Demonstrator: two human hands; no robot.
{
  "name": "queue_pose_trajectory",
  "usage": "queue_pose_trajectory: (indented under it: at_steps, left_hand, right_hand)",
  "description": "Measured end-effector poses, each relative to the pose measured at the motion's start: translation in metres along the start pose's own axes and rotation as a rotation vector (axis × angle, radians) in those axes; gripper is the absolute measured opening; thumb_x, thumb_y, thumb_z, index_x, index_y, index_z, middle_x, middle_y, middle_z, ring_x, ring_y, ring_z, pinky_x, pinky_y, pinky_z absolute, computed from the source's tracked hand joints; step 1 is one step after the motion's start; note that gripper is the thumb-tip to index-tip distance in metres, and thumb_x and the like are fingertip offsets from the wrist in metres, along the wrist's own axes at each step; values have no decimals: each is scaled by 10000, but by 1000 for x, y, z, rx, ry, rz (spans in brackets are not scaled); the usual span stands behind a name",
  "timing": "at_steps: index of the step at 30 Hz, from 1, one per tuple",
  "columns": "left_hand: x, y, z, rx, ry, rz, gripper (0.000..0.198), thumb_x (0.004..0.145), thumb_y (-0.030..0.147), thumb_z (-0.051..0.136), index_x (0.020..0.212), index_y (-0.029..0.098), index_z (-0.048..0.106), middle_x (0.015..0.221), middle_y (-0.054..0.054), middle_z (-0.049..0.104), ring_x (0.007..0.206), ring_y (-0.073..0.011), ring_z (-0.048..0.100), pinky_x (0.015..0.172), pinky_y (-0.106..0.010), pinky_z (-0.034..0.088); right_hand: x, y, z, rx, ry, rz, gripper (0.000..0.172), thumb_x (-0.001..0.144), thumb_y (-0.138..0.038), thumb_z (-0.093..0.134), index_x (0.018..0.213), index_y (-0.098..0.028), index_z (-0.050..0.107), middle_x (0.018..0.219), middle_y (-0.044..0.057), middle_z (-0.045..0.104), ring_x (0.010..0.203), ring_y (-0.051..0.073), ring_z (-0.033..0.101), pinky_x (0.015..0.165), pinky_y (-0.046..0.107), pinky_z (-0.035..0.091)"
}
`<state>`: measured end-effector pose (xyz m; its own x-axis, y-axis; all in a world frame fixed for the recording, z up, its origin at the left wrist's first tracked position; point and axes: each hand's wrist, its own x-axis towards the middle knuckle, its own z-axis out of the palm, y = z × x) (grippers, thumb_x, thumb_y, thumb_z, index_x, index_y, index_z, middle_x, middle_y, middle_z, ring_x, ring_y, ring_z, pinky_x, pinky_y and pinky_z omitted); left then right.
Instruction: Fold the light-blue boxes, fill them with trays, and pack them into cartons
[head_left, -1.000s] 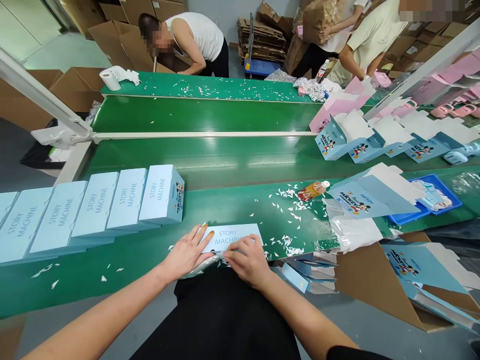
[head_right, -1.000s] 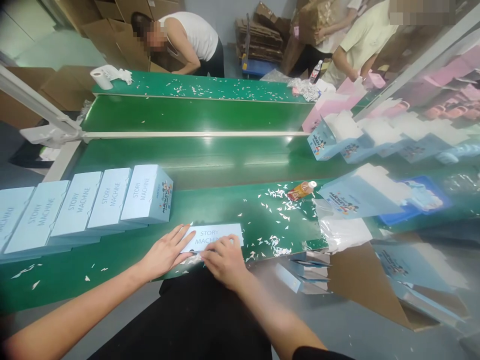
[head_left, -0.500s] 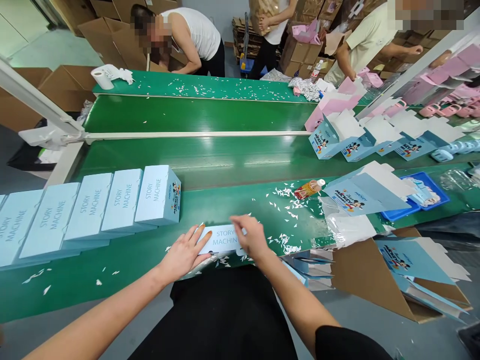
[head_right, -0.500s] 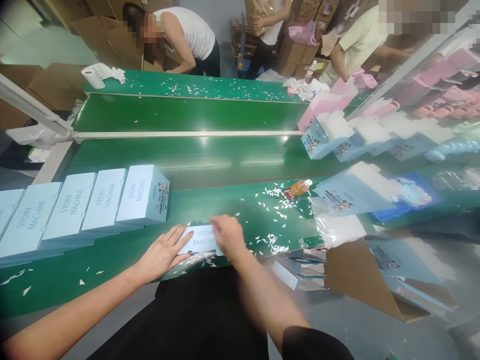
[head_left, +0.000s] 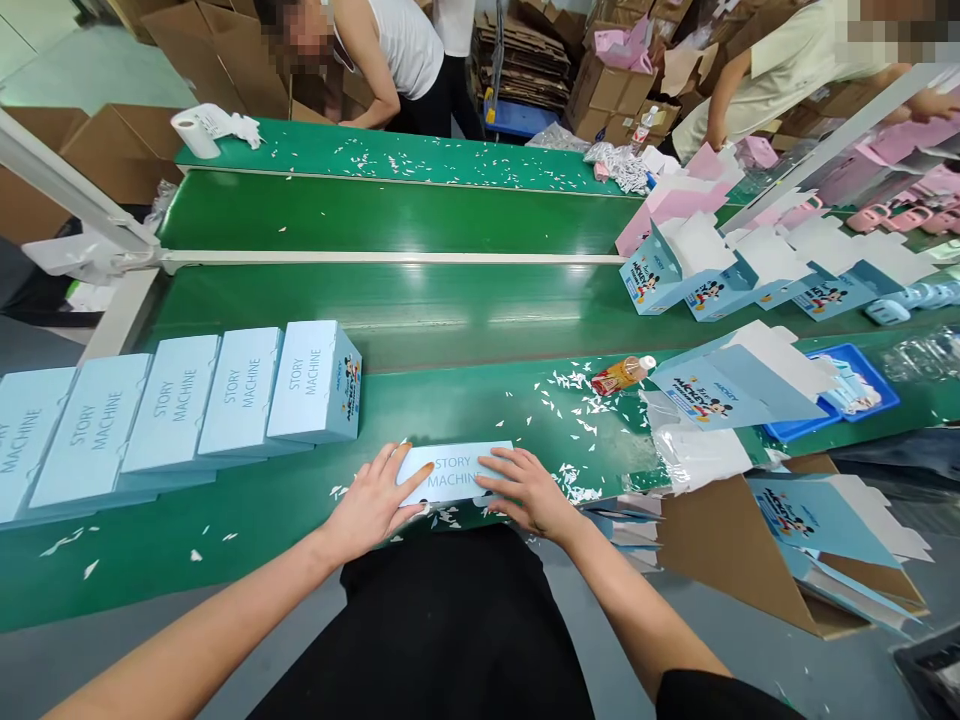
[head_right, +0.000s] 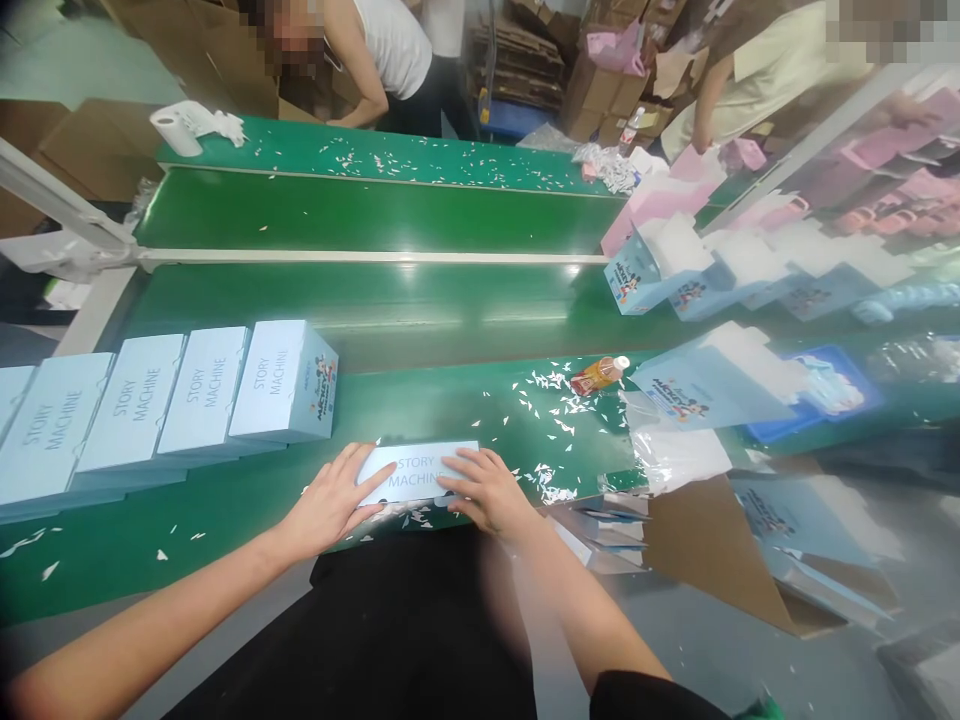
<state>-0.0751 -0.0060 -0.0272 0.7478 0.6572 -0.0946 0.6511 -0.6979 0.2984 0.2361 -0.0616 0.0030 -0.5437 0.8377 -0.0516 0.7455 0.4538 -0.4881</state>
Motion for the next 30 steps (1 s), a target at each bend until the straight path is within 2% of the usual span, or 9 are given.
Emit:
queue_pose_trajectory:
  at_steps: [3, 8, 14, 21, 26, 30]
  left_hand:
    - [1, -2, 2, -38, 30, 19, 510, 970, 480, 433, 1455, 323, 442, 1478, -176, 407, 1367, -379, 355, 945, -498, 479]
    - [1, -6, 8, -80, 73, 55, 512, 965, 421, 473, 1461, 305, 432, 1505, -177, 374, 1389, -382, 335, 1027, -562, 441]
    - [1, -3, 7, -69, 47, 55, 529, 961, 396, 487, 1472, 279, 412, 1540, -185, 303, 1417, -390, 290, 1051, -558, 440]
    - [3, -3, 6, -103, 24, 36, 530, 974, 382, 450, 1493, 297, 382, 1545, -186, 286, 1397, -398, 292, 967, -527, 511]
    - [4, -4, 6, -135, -22, -13, 551, 984, 379, 421, 1523, 346, 308, 1570, -162, 263, 1416, -395, 268, 749, -379, 601]
    - [3, -4, 5, -132, -44, -22, 560, 984, 397, 414, 1528, 357, 288, 1575, -163, 263, 1413, -412, 273, 661, -347, 606]
  right_hand:
    - [0, 10, 9, -52, 48, -43, 298, 991, -336, 536, 1263, -295, 651, 1368, 66, 617, 1336, 267, 471, 1041, 473, 394]
    - [-1, 20, 18, -108, 66, -82, 304, 990, -305, 540, 1277, -290, 639, 1369, 68, 617, 1353, 267, 448, 1012, 457, 392]
    - [-1, 24, 12, -94, 22, -130, 319, 1010, -308, 498, 1301, -286, 625, 1392, 57, 598, 1354, 278, 439, 1004, 452, 401]
    - [8, 29, -5, -81, -65, -161, 334, 1026, -318, 460, 1323, -291, 611, 1401, 54, 590, 1351, 272, 434, 991, 447, 433]
    - [10, 31, -4, -28, -23, -126, 325, 1007, -315, 502, 1311, -289, 614, 1392, 60, 597, 1340, 260, 448, 992, 430, 459]
    - [5, 30, 3, -91, -25, -135, 339, 1004, -308, 510, 1332, -293, 591, 1433, 60, 560, 1375, 264, 407, 998, 433, 439]
